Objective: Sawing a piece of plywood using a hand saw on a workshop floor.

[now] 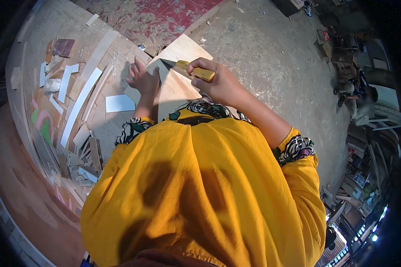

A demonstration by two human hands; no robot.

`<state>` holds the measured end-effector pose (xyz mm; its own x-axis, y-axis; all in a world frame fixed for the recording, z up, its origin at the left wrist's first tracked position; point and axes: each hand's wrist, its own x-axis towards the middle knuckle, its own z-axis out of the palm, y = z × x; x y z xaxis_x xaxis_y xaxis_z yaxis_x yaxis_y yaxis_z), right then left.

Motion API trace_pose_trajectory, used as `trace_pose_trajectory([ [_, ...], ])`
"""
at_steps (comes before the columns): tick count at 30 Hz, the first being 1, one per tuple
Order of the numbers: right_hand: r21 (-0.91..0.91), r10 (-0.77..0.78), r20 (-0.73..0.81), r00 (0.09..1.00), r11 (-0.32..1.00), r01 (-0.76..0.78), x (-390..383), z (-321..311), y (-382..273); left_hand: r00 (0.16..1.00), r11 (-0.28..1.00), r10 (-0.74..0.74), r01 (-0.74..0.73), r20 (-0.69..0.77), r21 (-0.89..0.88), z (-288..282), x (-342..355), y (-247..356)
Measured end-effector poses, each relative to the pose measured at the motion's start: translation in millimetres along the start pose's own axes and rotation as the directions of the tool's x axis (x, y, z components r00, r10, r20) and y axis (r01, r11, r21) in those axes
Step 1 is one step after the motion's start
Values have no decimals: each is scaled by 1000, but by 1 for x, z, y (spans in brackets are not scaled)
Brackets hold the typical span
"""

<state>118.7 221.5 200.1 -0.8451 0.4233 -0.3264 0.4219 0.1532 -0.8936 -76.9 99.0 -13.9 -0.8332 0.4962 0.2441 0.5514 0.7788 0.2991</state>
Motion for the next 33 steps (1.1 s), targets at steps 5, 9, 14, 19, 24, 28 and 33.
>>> trace_pose_trajectory([
  [5,-44,-60,11,998,997,60,4,11,-9,900,962,216,-262,378,72,-14,-48,9],
  [9,-108,-77,32,997,991,80,24,19,-12,893,944,277,-321,354,71,-16,-50,9],
  [14,-150,-82,-21,996,986,78,52,25,3,895,951,268,-306,357,54,-18,-48,13],
  [19,-119,-88,-25,996,989,84,46,32,9,916,950,267,-301,299,75,-13,-52,9],
  [24,-138,-25,-2,1000,990,24,60,35,12,912,948,290,-315,291,43,-10,-51,11],
  [28,-153,-46,-18,999,987,43,79,33,9,907,951,286,-309,309,29,-14,-53,11],
  [33,-115,-69,-6,998,991,68,67,36,19,926,951,299,-310,231,11,-14,-55,8],
])
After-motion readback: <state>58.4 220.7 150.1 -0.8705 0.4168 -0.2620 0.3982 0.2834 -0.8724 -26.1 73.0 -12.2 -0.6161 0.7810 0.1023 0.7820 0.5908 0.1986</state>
